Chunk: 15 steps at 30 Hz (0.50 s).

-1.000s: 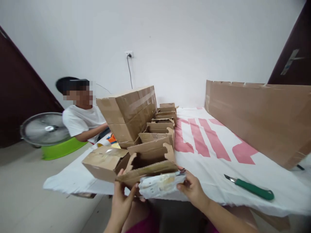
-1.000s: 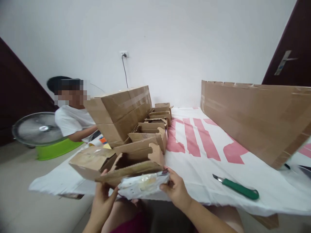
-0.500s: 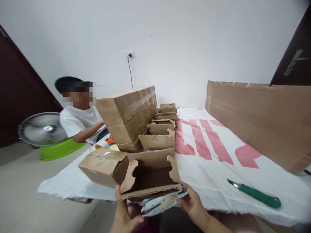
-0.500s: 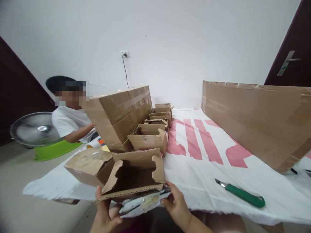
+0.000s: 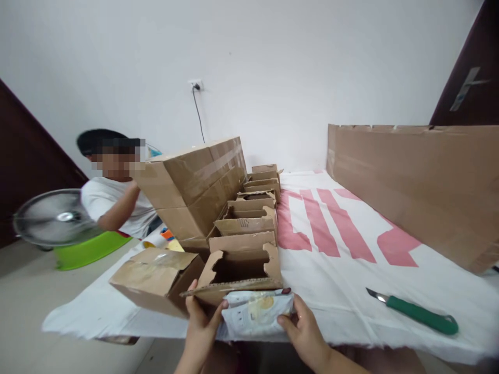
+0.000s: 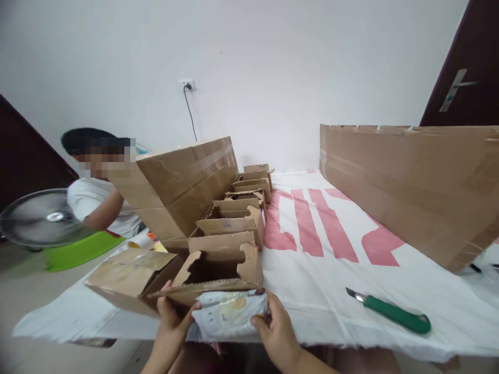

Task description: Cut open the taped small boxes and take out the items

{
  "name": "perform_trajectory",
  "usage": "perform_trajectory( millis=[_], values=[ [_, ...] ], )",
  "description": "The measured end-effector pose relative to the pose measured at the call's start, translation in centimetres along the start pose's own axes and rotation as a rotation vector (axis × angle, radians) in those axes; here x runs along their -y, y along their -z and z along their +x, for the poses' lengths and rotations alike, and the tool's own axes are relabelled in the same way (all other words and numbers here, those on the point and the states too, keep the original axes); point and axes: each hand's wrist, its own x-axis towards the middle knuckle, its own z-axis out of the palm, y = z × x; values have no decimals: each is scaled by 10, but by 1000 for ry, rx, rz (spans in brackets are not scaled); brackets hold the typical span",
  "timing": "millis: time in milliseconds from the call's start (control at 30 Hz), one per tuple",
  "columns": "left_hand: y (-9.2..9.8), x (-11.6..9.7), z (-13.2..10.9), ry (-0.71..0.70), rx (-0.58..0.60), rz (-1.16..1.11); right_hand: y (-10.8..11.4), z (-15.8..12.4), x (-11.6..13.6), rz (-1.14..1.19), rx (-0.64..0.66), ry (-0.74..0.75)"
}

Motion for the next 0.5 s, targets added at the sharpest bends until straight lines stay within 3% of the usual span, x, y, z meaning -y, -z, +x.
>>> perform_trajectory(
  millis=[233,500],
  values=[
    [-38,-7,35,5,77,15,11,54,8,-323,-64,-165],
    [-99,7,93,-66,109,-106,19,126,-18,-448,-209,-219]
  ],
)
